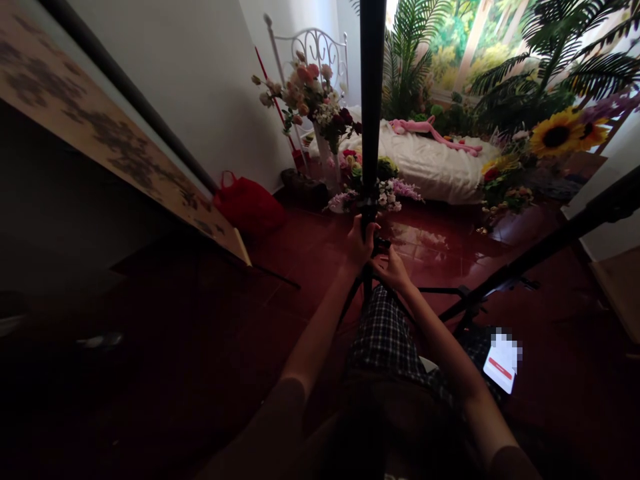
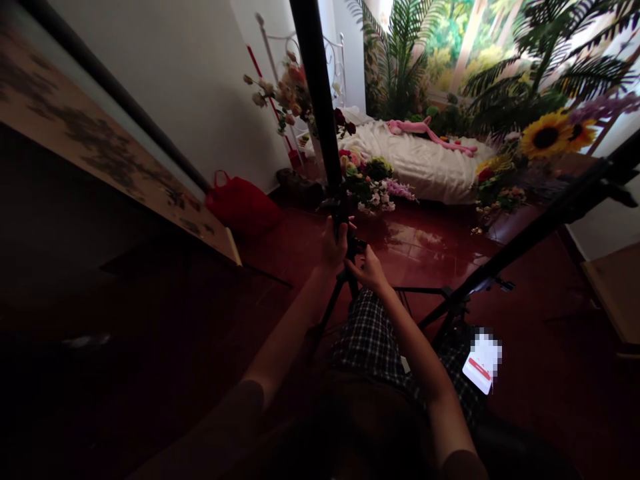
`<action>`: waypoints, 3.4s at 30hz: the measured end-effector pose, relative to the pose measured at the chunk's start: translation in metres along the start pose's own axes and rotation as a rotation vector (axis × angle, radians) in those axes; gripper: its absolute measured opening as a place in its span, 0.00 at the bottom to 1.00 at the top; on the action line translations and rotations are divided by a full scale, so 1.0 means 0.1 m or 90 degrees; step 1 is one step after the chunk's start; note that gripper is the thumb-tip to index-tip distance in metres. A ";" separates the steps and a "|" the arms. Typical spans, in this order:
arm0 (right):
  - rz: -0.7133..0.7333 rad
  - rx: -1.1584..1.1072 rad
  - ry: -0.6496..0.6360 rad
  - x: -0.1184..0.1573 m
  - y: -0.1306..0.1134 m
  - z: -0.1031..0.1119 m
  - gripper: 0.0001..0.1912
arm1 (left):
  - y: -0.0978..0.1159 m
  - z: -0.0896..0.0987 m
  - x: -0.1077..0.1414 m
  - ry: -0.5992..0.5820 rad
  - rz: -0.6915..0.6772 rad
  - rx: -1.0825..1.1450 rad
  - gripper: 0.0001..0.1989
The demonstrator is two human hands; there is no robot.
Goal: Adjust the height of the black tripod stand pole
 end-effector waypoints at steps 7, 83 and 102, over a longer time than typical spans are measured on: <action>0.057 0.075 0.121 0.18 -0.21 0.22 0.30 | 0.35 0.10 -0.43 0.043 -0.059 0.119 0.21; -0.205 -0.297 0.647 2.48 0.29 2.09 0.20 | 0.35 -1.51 1.12 -0.103 0.119 -0.123 0.37; -0.155 -0.436 0.611 2.37 0.37 2.15 0.29 | 0.97 -3.34 0.46 -0.249 -0.066 0.125 0.14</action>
Point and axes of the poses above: each hand's wrist, its own x-axis away from the middle knuckle, its own z-axis out of the back of the hand, y = z × x, the point moved 7 cm from there along -x, towards the middle knuckle, and after that the axes turned 14 degrees about -y, right-handed, at the moved point
